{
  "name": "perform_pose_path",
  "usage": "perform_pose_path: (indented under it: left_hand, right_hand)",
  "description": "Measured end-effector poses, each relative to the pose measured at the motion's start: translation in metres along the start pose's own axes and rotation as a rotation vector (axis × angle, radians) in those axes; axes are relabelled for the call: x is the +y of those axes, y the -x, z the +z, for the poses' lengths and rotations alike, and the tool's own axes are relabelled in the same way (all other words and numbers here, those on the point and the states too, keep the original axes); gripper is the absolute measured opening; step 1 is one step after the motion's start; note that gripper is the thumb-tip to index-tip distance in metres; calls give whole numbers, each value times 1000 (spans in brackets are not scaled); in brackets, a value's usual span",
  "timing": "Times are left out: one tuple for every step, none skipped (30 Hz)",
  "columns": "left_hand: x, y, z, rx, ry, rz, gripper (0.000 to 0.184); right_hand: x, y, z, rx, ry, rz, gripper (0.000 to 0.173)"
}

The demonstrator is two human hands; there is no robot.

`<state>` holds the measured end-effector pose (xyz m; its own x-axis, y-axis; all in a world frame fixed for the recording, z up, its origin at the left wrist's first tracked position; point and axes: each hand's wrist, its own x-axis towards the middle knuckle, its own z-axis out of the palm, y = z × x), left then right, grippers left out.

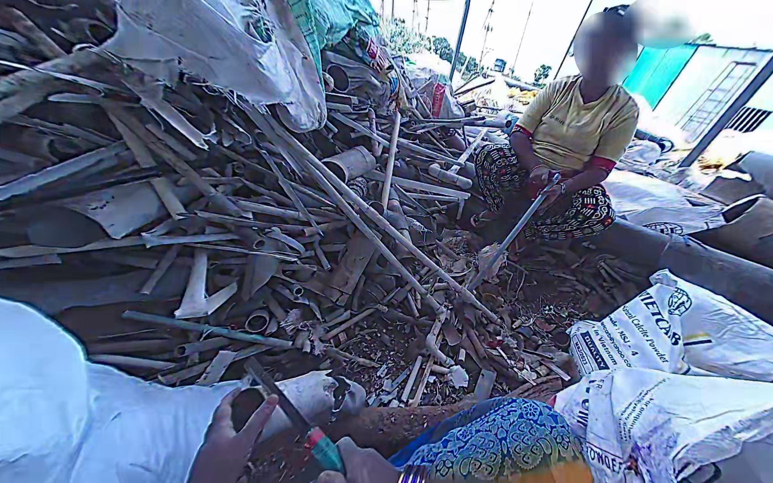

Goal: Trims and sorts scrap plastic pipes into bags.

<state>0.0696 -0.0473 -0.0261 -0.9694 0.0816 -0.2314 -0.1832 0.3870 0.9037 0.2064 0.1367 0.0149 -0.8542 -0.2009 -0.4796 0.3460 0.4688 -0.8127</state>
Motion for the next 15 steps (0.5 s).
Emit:
perform_pose_path:
  left_hand:
    - [3, 1, 2, -10, -24, -7, 90]
    - [8, 3, 3, -16, -48, -16, 99]
    - [12, 7, 3, -23, -97, -22, 108]
    - [16, 10, 1, -38, -157, -37, 114]
    - [22, 11, 0, -52, -220, -57, 117]
    - [26, 13, -2, -69, -264, -86, 117]
    - [29, 14, -3, -86, -290, -110, 117]
    - [31, 14, -4, -103, -306, -122, 116]
    - [30, 15, -6, -118, -321, -127, 116]
    - [31, 15, -7, -135, -345, -125, 116]
    - [32, 14, -8, -152, -371, -124, 115]
    - [32, 15, -8, -167, -391, -129, 115]
    - [32, 17, -9, -179, -407, -136, 115]
    - [31, 17, -10, -184, -412, -135, 115]
    - [31, 17, -11, -187, -411, -128, 115]
  right_hand:
    - [0, -2, -2, 17, 80, 15, 49]
    - [-1, -3, -3, 25, 139, 41, 49]
    - [-2, -3, -3, 23, 179, 61, 48]
    - [-4, -3, -4, 11, 212, 68, 47]
    - [-6, -3, -5, -7, 251, 69, 45]
    - [-8, -2, -6, -18, 292, 73, 44]
    - [-8, -1, -6, -20, 327, 81, 44]
    - [-10, -2, -7, -13, 360, 93, 43]
    - [-12, -3, -6, -6, 391, 115, 43]
    - [-16, -3, -6, 9, 423, 140, 45]
    - [-20, -3, -7, 30, 446, 158, 52]
    - [-24, -1, -7, 49, 463, 162, 59]
    - [-28, 2, -6, 84, 475, 133, 63]
    - [-31, 6, -2, 145, 494, 69, 63]
    - [-30, 9, 3, 232, 506, -19, 62]
